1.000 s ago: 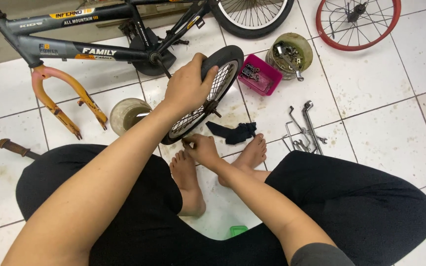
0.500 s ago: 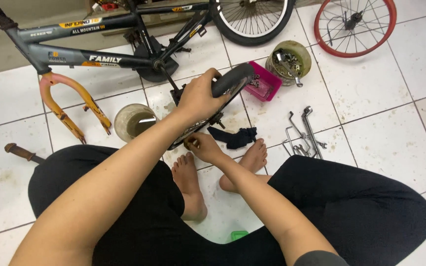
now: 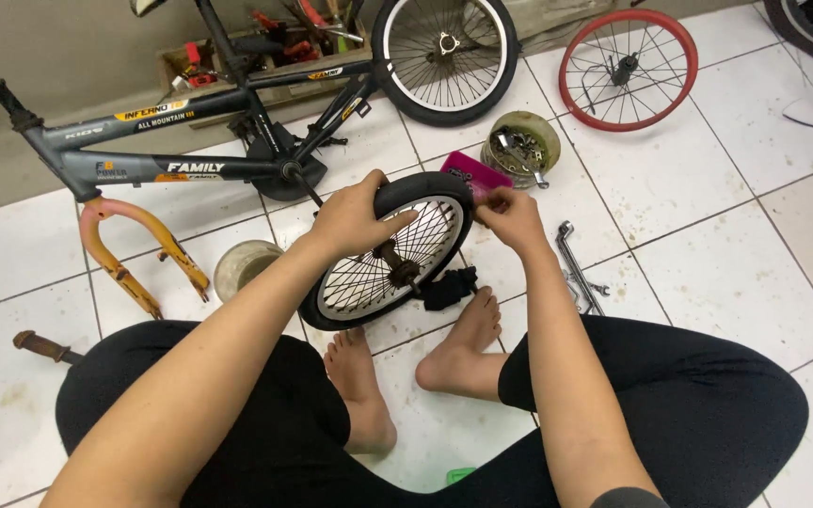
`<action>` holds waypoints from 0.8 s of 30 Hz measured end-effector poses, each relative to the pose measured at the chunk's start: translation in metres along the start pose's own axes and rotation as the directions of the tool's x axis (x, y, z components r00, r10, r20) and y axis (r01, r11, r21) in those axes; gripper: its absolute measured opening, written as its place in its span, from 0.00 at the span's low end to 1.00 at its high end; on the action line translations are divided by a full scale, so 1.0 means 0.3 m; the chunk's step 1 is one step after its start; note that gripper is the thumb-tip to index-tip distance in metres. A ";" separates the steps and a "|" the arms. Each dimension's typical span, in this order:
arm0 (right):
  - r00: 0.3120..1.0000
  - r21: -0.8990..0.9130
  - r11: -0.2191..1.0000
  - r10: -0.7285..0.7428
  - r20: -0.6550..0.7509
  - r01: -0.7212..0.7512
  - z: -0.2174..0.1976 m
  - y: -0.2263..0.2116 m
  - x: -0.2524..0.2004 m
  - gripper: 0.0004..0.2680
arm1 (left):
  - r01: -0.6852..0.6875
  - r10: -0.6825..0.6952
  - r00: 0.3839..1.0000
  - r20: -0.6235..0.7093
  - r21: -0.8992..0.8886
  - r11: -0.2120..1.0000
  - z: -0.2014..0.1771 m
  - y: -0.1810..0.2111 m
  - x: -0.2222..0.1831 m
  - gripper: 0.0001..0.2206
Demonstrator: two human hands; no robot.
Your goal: Cleaning and mounting a tire onto a bicycle wheel rim while seated on the floor.
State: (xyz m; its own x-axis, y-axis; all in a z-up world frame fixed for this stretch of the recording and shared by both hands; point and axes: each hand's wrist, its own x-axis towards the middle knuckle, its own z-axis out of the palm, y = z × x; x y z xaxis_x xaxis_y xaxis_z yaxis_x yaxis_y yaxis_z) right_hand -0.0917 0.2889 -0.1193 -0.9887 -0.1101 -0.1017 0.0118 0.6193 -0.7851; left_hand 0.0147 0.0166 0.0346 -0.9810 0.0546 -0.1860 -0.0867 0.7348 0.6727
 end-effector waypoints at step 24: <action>0.611 0.205 0.593 -0.643 -0.462 0.778 0.209 -0.386 -0.144 0.10 | 0.004 0.005 0.996 -0.087 0.096 0.995 -0.011 -0.144 0.065 0.28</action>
State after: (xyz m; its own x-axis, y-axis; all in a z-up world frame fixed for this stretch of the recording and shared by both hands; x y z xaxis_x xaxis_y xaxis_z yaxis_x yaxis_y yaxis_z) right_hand -0.0409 0.1731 -0.0624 -0.6811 -0.1064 0.7244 -0.7320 0.1220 -0.6703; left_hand -0.0013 -0.0163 0.0045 -0.9928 -0.0012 -0.1199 -0.0734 0.7966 0.6001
